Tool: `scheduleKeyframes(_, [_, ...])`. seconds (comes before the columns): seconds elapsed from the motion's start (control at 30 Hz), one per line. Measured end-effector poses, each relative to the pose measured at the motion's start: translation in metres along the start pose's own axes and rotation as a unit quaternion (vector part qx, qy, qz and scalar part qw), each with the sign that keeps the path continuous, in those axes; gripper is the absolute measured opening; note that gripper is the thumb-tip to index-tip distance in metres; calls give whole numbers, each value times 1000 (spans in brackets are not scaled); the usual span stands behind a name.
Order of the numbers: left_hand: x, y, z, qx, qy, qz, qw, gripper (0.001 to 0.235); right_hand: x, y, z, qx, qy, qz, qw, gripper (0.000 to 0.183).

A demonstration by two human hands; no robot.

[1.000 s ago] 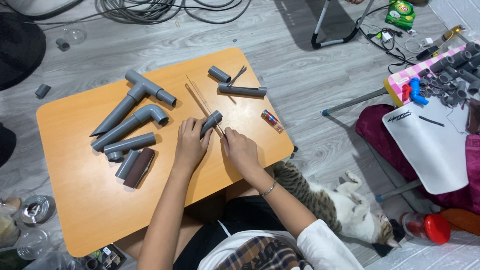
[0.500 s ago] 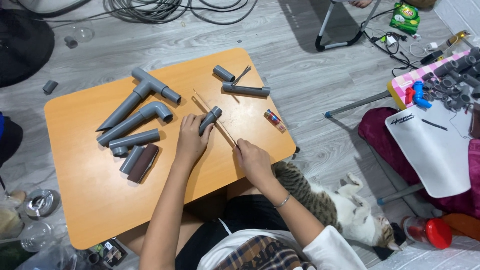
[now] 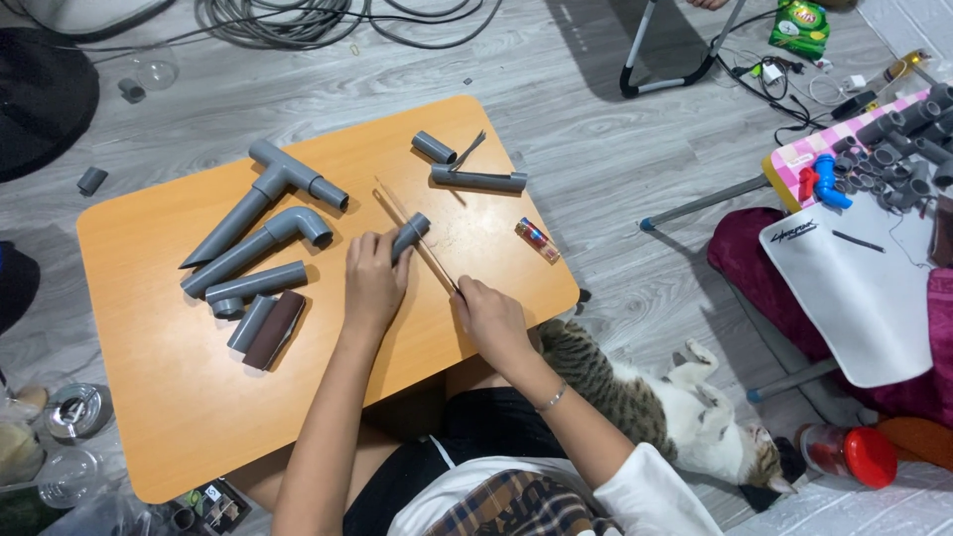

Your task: The person uses a knife to cut a small gray plastic pipe segment on a low wooden table. They hold the pipe steady with one hand while sawing through it with the other. Several other pipe pieces and sandpaper are visible on the table.

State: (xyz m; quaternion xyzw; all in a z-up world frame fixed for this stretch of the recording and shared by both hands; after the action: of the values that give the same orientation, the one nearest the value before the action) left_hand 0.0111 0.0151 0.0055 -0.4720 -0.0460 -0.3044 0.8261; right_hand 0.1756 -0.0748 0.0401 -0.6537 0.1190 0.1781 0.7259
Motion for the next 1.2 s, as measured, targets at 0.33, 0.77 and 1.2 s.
scheduleKeyframes(0.33, [6,-9,1,-29,29,-78,996,25,-3,0,0,-9,-5,0,1000,19])
scheduleKeyframes(0.77, [9,-2,-2,-12,51,-31,998,23,-15,-4,10,-14,25,26,999,16])
scheduleKeyframes(1.2, [7,-7,0,-42,37,-102,993,27,-13,2,13,-17,27,22,999,18])
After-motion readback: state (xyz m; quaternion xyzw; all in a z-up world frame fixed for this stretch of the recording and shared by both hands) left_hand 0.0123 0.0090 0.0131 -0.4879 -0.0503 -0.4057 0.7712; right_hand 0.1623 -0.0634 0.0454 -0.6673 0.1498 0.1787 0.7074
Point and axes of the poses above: each hand's wrist, its own z-axis towards the middle knuckle, its own y-axis out of the palm, x = y × z, the point moved 2 cm from there along z, towards the middle knuckle, and after that the axes turned 1 degree about y, right-handed, at the moved point
